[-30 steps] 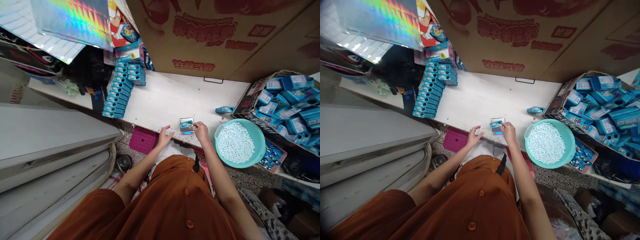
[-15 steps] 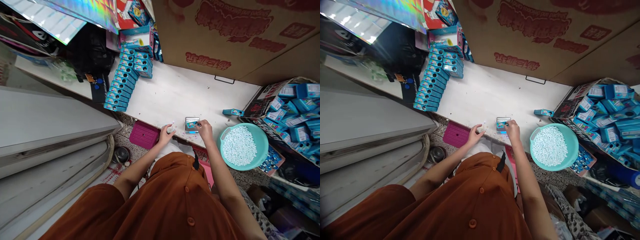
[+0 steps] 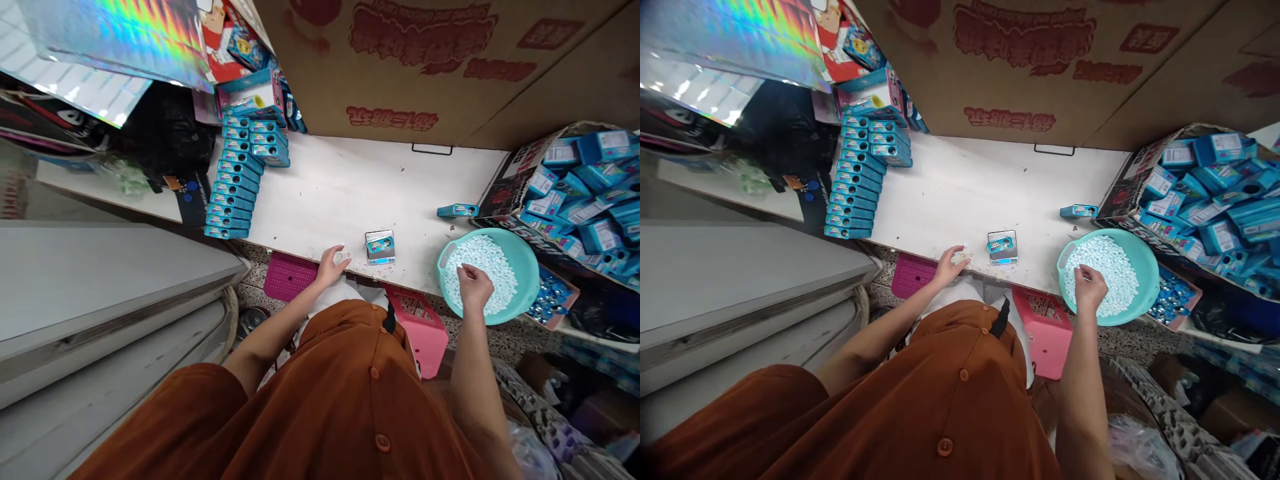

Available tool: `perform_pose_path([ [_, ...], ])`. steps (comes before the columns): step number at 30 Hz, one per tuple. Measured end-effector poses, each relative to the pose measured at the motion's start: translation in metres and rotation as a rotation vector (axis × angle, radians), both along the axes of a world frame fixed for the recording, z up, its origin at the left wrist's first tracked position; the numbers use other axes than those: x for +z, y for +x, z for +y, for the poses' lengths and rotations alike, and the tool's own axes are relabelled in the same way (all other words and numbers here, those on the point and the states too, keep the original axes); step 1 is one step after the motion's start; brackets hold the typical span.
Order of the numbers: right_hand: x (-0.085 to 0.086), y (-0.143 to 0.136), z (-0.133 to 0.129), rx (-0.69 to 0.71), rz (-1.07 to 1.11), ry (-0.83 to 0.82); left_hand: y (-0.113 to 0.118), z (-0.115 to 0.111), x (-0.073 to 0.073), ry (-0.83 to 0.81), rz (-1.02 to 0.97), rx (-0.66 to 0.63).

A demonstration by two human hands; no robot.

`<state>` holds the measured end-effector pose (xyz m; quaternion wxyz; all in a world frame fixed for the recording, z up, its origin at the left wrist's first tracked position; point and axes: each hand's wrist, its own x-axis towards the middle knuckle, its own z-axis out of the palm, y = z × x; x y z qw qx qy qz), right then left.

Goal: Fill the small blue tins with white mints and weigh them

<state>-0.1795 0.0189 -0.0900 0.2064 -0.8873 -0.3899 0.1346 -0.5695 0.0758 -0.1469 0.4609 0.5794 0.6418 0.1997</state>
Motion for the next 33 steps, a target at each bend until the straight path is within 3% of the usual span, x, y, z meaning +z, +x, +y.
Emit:
perform_pose_path([
  [6, -0.018, 0.041, -0.047, -0.04, -0.107, -0.029, -0.004, 0.0, 0.007, 0.004, 0.078, -0.083],
  [17, -0.045, 0.036, -0.079, -0.106, -0.011, -0.051, 0.017, 0.002, 0.026, 0.059, 0.153, -0.278],
  [25, -0.058, 0.031, -0.07, -0.003, 0.029, -0.146, 0.032, 0.001, 0.026, 0.082, 0.185, -0.331],
  [33, -0.058, 0.039, -0.063, 0.036, 0.061, -0.143, 0.039, -0.01, 0.026, 0.037, 0.191, -0.313],
])
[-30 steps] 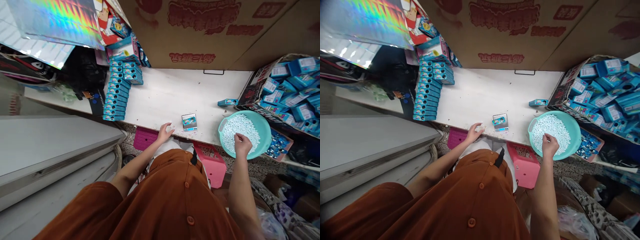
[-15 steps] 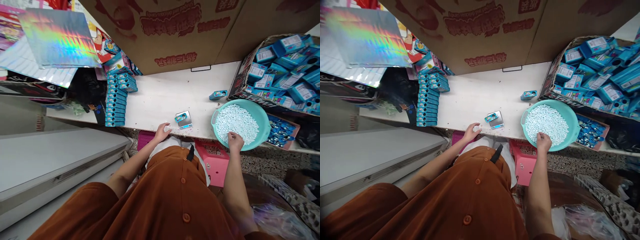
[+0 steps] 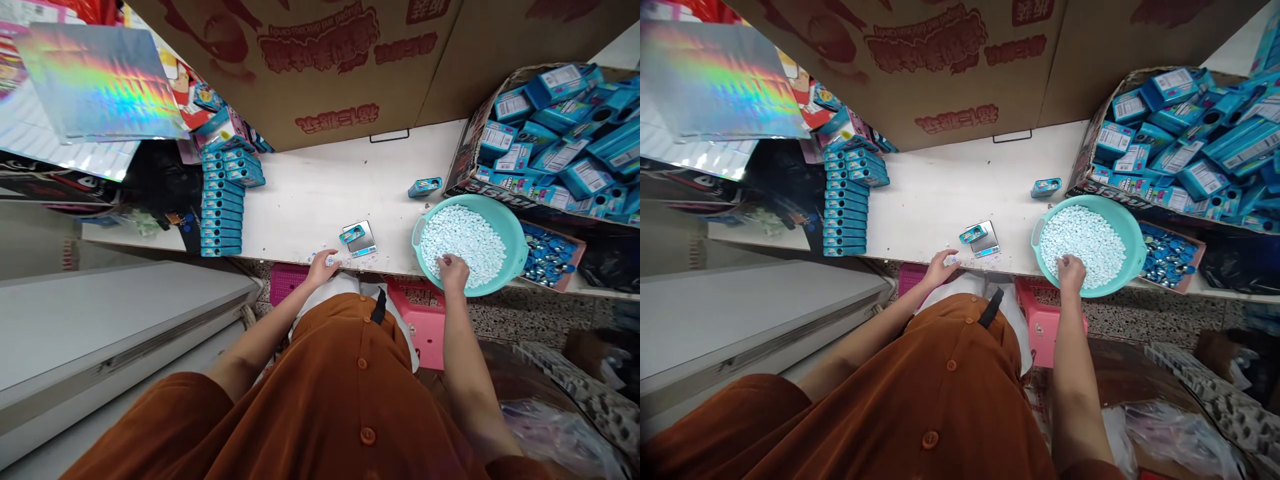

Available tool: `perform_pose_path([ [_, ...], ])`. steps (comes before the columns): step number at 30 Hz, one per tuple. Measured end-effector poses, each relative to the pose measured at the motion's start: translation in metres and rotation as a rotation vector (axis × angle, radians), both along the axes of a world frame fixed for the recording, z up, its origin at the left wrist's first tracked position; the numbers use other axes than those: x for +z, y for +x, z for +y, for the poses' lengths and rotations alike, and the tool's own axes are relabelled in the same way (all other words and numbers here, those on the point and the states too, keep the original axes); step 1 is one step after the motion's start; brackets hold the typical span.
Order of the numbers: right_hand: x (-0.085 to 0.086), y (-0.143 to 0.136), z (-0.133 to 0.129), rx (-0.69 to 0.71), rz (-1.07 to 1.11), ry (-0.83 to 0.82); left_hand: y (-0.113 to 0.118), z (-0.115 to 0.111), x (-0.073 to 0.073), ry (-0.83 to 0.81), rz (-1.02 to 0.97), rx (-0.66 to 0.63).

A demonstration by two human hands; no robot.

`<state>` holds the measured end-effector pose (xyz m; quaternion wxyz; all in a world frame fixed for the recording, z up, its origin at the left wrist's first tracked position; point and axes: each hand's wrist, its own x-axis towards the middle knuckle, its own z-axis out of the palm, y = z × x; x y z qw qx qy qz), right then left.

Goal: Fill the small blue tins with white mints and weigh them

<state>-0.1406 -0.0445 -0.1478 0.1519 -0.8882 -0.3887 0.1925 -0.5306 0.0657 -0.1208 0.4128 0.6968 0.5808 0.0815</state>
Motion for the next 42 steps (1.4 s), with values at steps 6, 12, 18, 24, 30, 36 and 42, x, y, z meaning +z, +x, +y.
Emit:
perform_pose_path([
  [6, 0.005, 0.002, -0.006, -0.044, -0.023, 0.018, -0.006, -0.007, -0.008, 0.0, -0.033, 0.023],
  [12, 0.036, -0.039, 0.029, -0.001, 0.01, 0.225, -0.014, -0.005, -0.006, 0.004, -0.028, 0.059],
  [18, 0.067, -0.129, 0.097, 0.3, 0.314, 0.267, -0.019, -0.001, -0.004, 0.007, -0.064, 0.082],
  [24, 0.058, -0.172, 0.138, 0.453, 0.337, 0.193, -0.027, 0.002, -0.003, 0.022, -0.071, 0.15],
  [30, 0.047, -0.158, 0.13, 0.386, 0.246, 0.157, -0.04, 0.001, 0.0, 0.016, -0.077, 0.174],
  [36, 0.048, -0.092, 0.081, 0.088, 0.143, 0.194, -0.035, 0.009, -0.003, -0.033, -0.11, 0.19],
  [42, 0.047, -0.037, 0.038, -0.107, -0.086, 0.18, -0.019, 0.035, 0.003, -0.007, -0.152, 0.138],
])
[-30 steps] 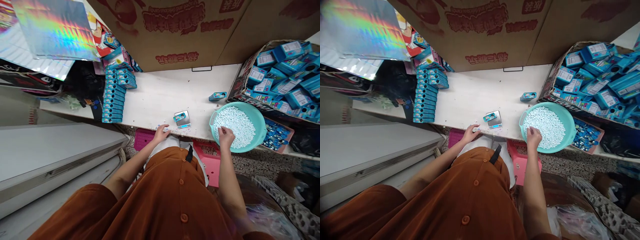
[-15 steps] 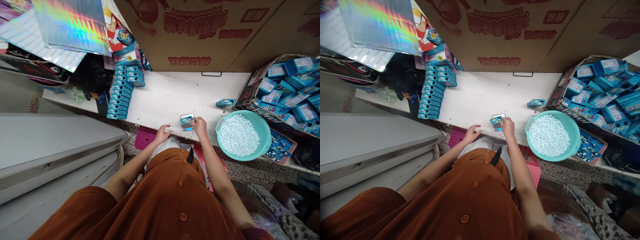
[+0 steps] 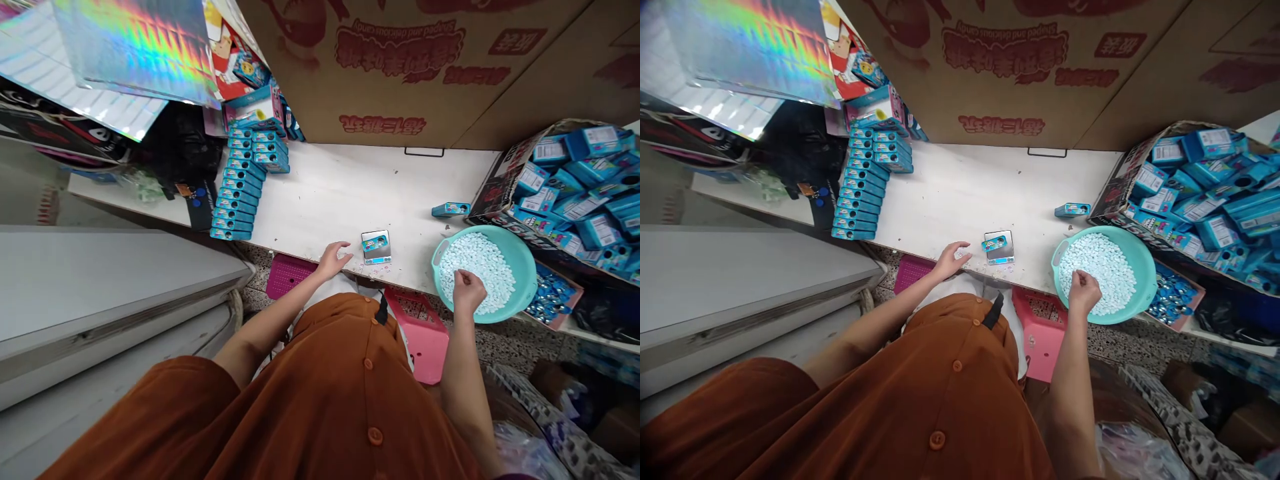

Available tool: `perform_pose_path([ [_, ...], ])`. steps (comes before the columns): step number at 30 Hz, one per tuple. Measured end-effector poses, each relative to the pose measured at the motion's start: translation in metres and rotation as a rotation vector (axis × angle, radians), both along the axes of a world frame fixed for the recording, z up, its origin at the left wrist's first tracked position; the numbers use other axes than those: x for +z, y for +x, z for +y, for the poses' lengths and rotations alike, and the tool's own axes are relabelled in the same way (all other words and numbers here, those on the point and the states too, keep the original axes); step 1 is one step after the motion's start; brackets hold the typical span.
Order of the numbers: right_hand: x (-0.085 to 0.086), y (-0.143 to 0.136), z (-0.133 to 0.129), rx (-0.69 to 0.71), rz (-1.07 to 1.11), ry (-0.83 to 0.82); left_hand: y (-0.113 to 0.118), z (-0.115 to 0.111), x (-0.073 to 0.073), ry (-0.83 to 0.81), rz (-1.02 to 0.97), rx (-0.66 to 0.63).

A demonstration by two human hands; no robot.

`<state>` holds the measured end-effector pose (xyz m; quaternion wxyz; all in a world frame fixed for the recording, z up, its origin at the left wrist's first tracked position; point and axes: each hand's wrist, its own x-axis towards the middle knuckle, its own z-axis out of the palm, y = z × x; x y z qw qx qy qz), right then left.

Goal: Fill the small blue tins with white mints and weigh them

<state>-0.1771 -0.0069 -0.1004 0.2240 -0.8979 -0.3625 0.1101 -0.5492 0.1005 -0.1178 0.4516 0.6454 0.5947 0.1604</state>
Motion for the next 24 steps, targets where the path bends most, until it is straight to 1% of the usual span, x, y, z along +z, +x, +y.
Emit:
perform_pose_path([
  [3, -0.001, 0.012, -0.013, -0.034, -0.024, -0.031, 0.005, 0.01, 0.002, 0.041, 0.002, -0.037],
  [7, -0.007, 0.016, -0.025, -0.072, -0.023, -0.053, 0.016, 0.018, 0.004, 0.11, 0.017, -0.105],
  [11, -0.012, 0.015, -0.03, -0.1, -0.045, -0.065, 0.041, 0.024, 0.004, 0.196, 0.031, -0.209],
  [14, -0.013, 0.014, -0.031, -0.084, -0.057, -0.06, 0.063, 0.027, 0.001, 0.232, 0.062, -0.311],
  [18, -0.014, 0.017, -0.036, -0.065, -0.074, -0.029, 0.085, 0.027, -0.004, 0.239, 0.203, -0.383],
  [20, -0.015, 0.019, -0.041, -0.032, -0.088, -0.028, 0.087, 0.03, -0.004, 0.226, 0.278, -0.437],
  [21, -0.015, 0.019, -0.043, -0.027, -0.106, -0.036, 0.084, 0.033, -0.004, 0.231, 0.296, -0.463],
  [23, -0.018, 0.02, -0.045, -0.036, -0.136, -0.053, 0.069, 0.044, -0.002, 0.258, 0.31, -0.478],
  [24, -0.019, 0.02, -0.045, -0.039, -0.159, -0.05, 0.056, 0.052, -0.001, 0.27, 0.321, -0.457],
])
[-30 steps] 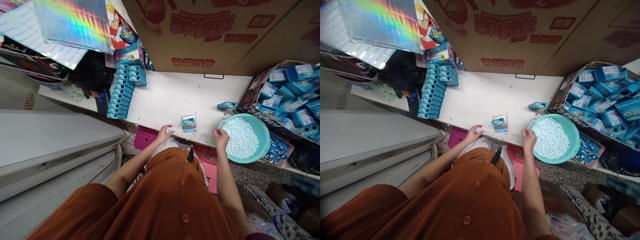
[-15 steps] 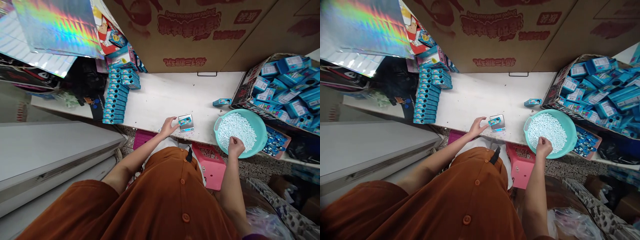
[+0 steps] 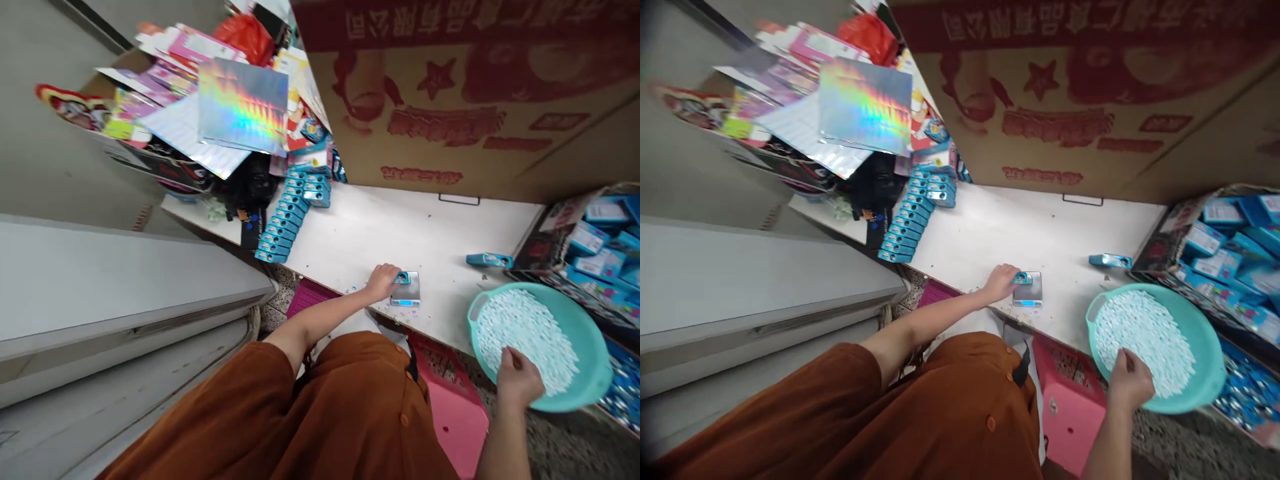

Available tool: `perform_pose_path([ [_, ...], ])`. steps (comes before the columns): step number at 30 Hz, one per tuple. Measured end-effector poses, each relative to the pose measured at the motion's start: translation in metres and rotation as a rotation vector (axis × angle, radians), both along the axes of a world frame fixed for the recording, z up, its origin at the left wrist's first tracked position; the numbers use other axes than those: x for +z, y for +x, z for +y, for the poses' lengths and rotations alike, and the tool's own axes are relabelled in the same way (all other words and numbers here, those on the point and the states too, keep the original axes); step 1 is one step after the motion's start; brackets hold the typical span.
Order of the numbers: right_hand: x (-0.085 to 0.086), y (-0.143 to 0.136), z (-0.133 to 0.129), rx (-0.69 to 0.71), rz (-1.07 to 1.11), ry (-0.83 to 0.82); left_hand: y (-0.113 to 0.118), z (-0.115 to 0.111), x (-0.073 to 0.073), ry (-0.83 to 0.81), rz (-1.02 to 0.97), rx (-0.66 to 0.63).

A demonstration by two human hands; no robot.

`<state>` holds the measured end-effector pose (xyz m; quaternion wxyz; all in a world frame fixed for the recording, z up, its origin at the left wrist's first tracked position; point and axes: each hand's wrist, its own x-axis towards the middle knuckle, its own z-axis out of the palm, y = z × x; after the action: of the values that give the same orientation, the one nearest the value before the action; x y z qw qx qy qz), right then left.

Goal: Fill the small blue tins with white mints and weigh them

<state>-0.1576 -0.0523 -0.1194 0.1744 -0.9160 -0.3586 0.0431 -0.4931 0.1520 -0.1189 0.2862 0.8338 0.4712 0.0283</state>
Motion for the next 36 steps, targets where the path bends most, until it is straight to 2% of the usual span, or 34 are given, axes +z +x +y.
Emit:
perform_pose_path([
  [2, -0.001, -0.004, 0.002, -0.004, -0.012, 0.0, -0.036, 0.021, 0.004, 0.033, 0.032, 0.082],
  [5, 0.001, -0.018, 0.008, -0.03, 0.018, -0.035, -0.105, 0.063, 0.01, 0.092, 0.123, 0.209],
  [8, 0.004, -0.035, 0.02, -0.046, 0.051, -0.091, -0.172, 0.113, 0.013, 0.156, 0.254, 0.253],
  [11, 0.006, -0.049, 0.031, -0.05, 0.067, -0.144, -0.22, 0.161, 0.009, 0.212, 0.376, 0.268],
  [14, 0.01, -0.057, 0.037, -0.059, 0.07, -0.19, -0.244, 0.195, 0.001, 0.241, 0.413, 0.255],
  [16, 0.012, -0.057, 0.035, -0.064, 0.071, -0.201, -0.251, 0.208, -0.004, 0.247, 0.429, 0.228],
  [19, 0.012, -0.055, 0.029, -0.082, 0.058, -0.227, -0.257, 0.213, -0.008, 0.252, 0.455, 0.202],
  [22, 0.009, -0.055, 0.021, -0.107, 0.055, -0.229, -0.254, 0.206, -0.008, 0.326, 0.446, 0.273],
  [24, 0.007, -0.058, 0.018, -0.125, 0.063, -0.188, -0.24, 0.2, -0.008, 0.389, 0.386, 0.278],
  [25, 0.007, -0.06, 0.017, -0.131, 0.064, -0.16, -0.228, 0.196, -0.008, 0.404, 0.336, 0.237],
  [26, 0.007, -0.061, 0.017, -0.138, 0.062, -0.13, -0.21, 0.192, -0.008, 0.403, 0.274, 0.168],
  [28, 0.007, -0.062, 0.017, -0.138, 0.062, -0.063, -0.161, 0.183, -0.01, 0.363, 0.134, -0.003],
  [30, 0.007, -0.06, 0.015, -0.121, 0.087, -0.013, -0.096, 0.169, -0.011, 0.304, -0.005, -0.147],
  [33, 0.007, -0.052, 0.009, -0.096, 0.108, 0.037, 0.017, 0.143, -0.012, 0.248, -0.161, -0.294],
  [36, 0.005, -0.042, 0.002, -0.059, 0.087, 0.107, 0.123, 0.116, -0.015, 0.2, -0.226, -0.319],
])
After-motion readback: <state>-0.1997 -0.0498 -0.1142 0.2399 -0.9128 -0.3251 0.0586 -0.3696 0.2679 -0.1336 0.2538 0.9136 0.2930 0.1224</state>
